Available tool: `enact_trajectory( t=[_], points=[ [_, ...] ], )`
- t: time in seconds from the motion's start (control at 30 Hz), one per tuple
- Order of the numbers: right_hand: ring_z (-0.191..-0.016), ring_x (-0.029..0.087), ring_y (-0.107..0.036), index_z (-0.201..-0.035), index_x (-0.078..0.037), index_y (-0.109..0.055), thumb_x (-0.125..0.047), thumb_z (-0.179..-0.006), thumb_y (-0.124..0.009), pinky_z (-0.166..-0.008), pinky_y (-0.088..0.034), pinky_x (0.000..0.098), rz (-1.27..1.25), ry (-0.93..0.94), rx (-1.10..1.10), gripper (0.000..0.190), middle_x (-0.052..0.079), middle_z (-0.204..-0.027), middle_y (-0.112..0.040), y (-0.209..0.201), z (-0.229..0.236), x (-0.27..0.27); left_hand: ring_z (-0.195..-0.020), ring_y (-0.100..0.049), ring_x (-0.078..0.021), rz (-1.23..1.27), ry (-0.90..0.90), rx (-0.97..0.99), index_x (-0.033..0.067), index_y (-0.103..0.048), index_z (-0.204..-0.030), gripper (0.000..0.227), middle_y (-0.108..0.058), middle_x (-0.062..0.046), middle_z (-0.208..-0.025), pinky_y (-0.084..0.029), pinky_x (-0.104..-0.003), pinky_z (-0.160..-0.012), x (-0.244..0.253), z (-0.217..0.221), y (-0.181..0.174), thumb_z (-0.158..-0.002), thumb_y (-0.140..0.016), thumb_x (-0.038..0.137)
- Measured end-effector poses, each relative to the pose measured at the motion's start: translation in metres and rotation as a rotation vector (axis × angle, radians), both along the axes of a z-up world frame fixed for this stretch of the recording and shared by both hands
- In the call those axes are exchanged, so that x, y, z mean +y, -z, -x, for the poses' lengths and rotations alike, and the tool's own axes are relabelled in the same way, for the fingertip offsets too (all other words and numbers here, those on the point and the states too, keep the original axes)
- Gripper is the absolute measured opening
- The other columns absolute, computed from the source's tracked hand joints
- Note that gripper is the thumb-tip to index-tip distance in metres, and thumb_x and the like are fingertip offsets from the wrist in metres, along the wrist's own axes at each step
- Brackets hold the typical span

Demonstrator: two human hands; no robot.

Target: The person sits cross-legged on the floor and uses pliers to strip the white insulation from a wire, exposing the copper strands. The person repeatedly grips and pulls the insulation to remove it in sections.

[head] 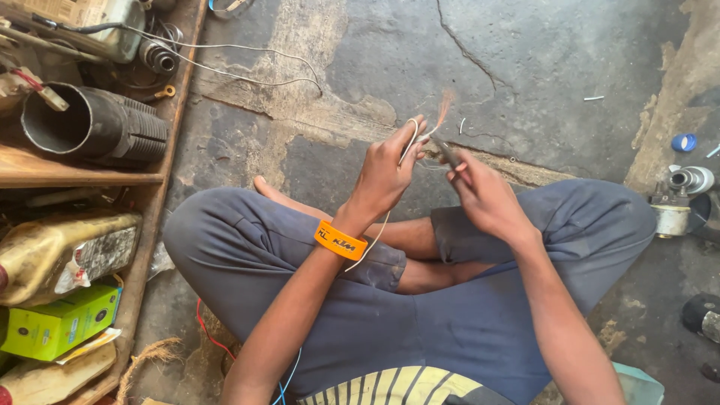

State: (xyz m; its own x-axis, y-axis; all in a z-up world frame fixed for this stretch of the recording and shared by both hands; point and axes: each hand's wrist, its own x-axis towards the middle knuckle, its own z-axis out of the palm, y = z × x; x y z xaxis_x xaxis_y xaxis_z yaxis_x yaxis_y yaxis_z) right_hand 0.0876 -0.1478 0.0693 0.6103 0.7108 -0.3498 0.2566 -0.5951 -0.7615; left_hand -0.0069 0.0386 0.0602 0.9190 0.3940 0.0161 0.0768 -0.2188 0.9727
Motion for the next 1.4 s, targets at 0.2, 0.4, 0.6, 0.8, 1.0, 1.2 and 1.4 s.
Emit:
enact_trajectory(
  t=[0.2,0.4,0.6,0.8,1.0,1.2,1.4],
  points=[
    [-0.059,0.011,-0.054,-0.116,-0.011,-0.053,-0.016,-0.107,-0.052,-0.047,-0.041,0.0267,-0.261,0.484,0.461,0.011,0.003,-0.078,-0.056,0.023,-0.024,-0.006,-0.091,-0.077,-0.0139,0.532,0.213,0.091,0.0,-0.064,-0.125,0.027,-0.075,-0.01,-0.111,-0.062,-0.029,-0.063,0.009,-0.002,-0.023,-0.109,-0.049,0.016],
    [-0.065,0.008,-0.058,-0.117,-0.011,-0.051,-0.014,-0.109,-0.052,-0.048,-0.043,0.0236,-0.41,0.576,0.394,0.008,0.0,-0.082,-0.054,0.019,-0.039,-0.027,-0.073,-0.071,-0.0238,-0.123,0.369,0.512,0.0054,-0.076,-0.11,0.03,-0.077,-0.015,-0.087,-0.053,-0.038,-0.067,0.046,0.011,-0.043,-0.106,-0.059,0.03],
    [-0.072,0.016,-0.056,-0.125,-0.007,-0.055,-0.009,-0.11,-0.054,-0.061,-0.042,0.0328,-0.291,0.293,0.107,0.015,0.007,-0.084,-0.055,0.009,-0.002,-0.011,-0.083,-0.073,-0.027,-0.15,-0.085,0.001,-0.0056,-0.066,-0.114,0.045,-0.073,-0.018,-0.093,-0.057,-0.038,-0.073,0.007,-0.019,-0.032,-0.093,-0.073,0.033],
    [-0.087,0.037,-0.064,-0.127,-0.004,-0.055,-0.005,-0.105,-0.058,-0.072,-0.048,0.0454,-0.118,0.122,-0.344,0.022,0.019,-0.095,-0.064,-0.013,0.018,0.001,-0.068,-0.07,-0.0117,0.719,-0.036,0.175,-0.0048,-0.072,-0.104,0.024,-0.071,-0.009,-0.084,-0.063,-0.032,-0.06,-0.008,-0.023,-0.003,-0.095,-0.067,0.017],
    [-0.09,0.034,-0.069,-0.135,-0.004,-0.052,-0.003,-0.102,-0.054,-0.079,-0.053,0.0431,-0.178,0.065,-0.128,0.033,0.016,-0.097,-0.067,-0.02,0.021,0.009,-0.072,-0.074,-0.0174,0.134,-0.178,0.165,0.0,-0.076,-0.096,0.017,-0.077,-0.011,-0.081,-0.057,-0.036,-0.064,-0.012,-0.013,0.001,-0.093,-0.069,0.015],
    [-0.097,0.037,-0.068,-0.137,-0.001,-0.05,-0.003,-0.101,-0.057,-0.081,-0.054,0.0439,-0.249,0.013,-0.233,0.037,0.021,-0.108,-0.066,-0.018,0.023,0.009,-0.085,-0.072,-0.0358,-0.194,-0.097,0.059,-0.0002,-0.073,-0.093,0.014,-0.073,-0.019,-0.091,-0.056,-0.042,-0.075,-0.021,-0.01,-0.004,-0.091,-0.07,0.013],
    [-0.094,0.041,-0.067,-0.134,-0.001,-0.052,-0.007,-0.102,-0.061,-0.075,-0.051,0.0473,-0.108,0.051,-0.301,0.034,0.022,-0.105,-0.067,-0.013,0.023,0.008,-0.088,-0.071,-0.038,-0.224,-0.051,0.023,-0.0004,-0.073,-0.095,0.013,-0.073,-0.02,-0.093,-0.055,-0.043,-0.077,-0.02,-0.009,-0.004,-0.09,-0.069,0.012]
  ],
)
